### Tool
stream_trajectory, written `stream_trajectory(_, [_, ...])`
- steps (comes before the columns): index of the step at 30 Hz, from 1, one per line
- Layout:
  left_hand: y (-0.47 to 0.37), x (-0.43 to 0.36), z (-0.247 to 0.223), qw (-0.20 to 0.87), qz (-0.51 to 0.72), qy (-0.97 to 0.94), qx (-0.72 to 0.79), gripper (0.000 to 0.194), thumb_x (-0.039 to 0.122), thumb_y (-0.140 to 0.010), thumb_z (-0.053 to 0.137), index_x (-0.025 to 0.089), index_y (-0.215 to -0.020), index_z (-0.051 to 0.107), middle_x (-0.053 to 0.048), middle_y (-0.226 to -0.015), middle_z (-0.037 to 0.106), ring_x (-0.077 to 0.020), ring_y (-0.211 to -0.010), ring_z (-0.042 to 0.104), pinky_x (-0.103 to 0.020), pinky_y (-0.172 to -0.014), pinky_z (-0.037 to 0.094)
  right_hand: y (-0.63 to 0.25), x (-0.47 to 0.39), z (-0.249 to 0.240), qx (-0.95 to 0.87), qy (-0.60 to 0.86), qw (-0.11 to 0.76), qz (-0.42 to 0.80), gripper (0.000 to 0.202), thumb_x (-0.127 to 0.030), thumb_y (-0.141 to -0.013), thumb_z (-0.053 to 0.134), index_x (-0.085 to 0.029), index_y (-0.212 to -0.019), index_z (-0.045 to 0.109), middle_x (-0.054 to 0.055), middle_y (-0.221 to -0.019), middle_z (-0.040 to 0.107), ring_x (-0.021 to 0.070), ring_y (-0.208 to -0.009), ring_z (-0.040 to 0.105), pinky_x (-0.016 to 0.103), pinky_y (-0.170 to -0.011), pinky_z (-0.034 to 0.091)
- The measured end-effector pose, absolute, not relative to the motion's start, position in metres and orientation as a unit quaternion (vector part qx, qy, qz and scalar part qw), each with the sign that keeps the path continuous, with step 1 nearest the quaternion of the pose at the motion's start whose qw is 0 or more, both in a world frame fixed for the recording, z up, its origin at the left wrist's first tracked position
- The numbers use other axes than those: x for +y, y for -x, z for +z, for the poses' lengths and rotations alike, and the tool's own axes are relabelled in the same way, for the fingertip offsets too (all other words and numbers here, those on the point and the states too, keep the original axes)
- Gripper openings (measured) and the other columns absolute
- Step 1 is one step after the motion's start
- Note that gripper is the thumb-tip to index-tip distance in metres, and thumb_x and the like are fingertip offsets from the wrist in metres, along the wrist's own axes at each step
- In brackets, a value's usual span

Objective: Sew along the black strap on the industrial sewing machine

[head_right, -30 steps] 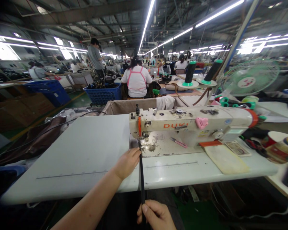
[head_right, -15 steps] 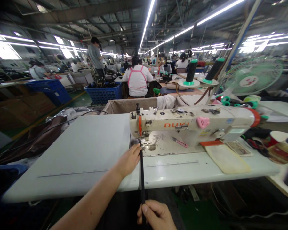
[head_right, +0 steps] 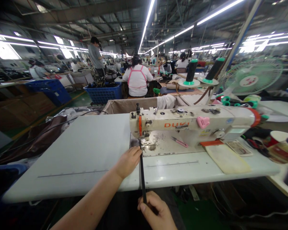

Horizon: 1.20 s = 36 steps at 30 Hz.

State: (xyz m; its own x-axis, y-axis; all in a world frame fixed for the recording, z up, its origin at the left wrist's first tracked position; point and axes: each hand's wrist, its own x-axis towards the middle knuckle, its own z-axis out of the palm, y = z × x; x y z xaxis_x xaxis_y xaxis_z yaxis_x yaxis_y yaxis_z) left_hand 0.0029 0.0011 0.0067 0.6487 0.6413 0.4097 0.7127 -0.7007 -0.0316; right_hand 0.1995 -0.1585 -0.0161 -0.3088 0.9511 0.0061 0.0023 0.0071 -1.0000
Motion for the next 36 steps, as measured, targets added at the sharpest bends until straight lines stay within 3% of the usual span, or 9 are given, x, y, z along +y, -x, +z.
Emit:
stream_trajectory(4, [-0.004,0.001,0.007,0.092,-0.187,0.903,-0.377,0.017,0.013,-0.1,0.054,0.016,-0.115,0.061,-0.012,-0.119,0.066,-0.0256,-0.118,0.064,-0.043,-0.113,0.053,-0.193,-0.157,-0.034,-0.507,0.441,0.424,0.607,0.059,-0.076,-0.087,0.065,-0.02,-0.1,0.078,0.011,-0.086,0.077,0.0251,-0.08,0.068,0.036,-0.077,0.055])
stream_trajectory(7, [-0.003,0.001,0.005,0.09,-0.189,0.902,-0.378,0.017,0.013,-0.1,0.054,0.016,-0.116,0.06,-0.013,-0.121,0.066,-0.0254,-0.118,0.064,-0.043,-0.112,0.054,-0.189,-0.157,-0.049,-0.483,0.431,0.43,0.629,0.064,-0.079,-0.087,0.063,-0.018,-0.097,0.077,0.009,-0.073,0.074,0.0215,-0.067,0.065,0.033,-0.068,0.053])
stream_trajectory(19, [-0.002,0.001,0.004,0.1,-0.192,0.899,-0.381,0.015,0.014,-0.101,0.051,0.016,-0.112,0.061,-0.014,-0.122,0.066,-0.0252,-0.117,0.066,-0.044,-0.111,0.054,-0.192,-0.16,-0.041,-0.515,0.428,0.406,0.621,0.063,-0.079,-0.09,0.058,-0.018,-0.081,0.076,0.008,-0.069,0.072,0.022,-0.07,0.065,0.032,-0.069,0.05])
stream_trajectory(36, [-0.001,0.003,0.001,0.088,-0.174,0.902,-0.384,0.017,0.014,-0.101,0.05,0.017,-0.114,0.061,-0.013,-0.123,0.066,-0.0262,-0.121,0.064,-0.045,-0.111,0.054,-0.195,-0.161,-0.048,-0.527,0.423,0.405,0.616,0.061,-0.075,-0.093,0.057,-0.019,-0.079,0.076,0.008,-0.071,0.071,0.0221,-0.071,0.065,0.033,-0.072,0.05])
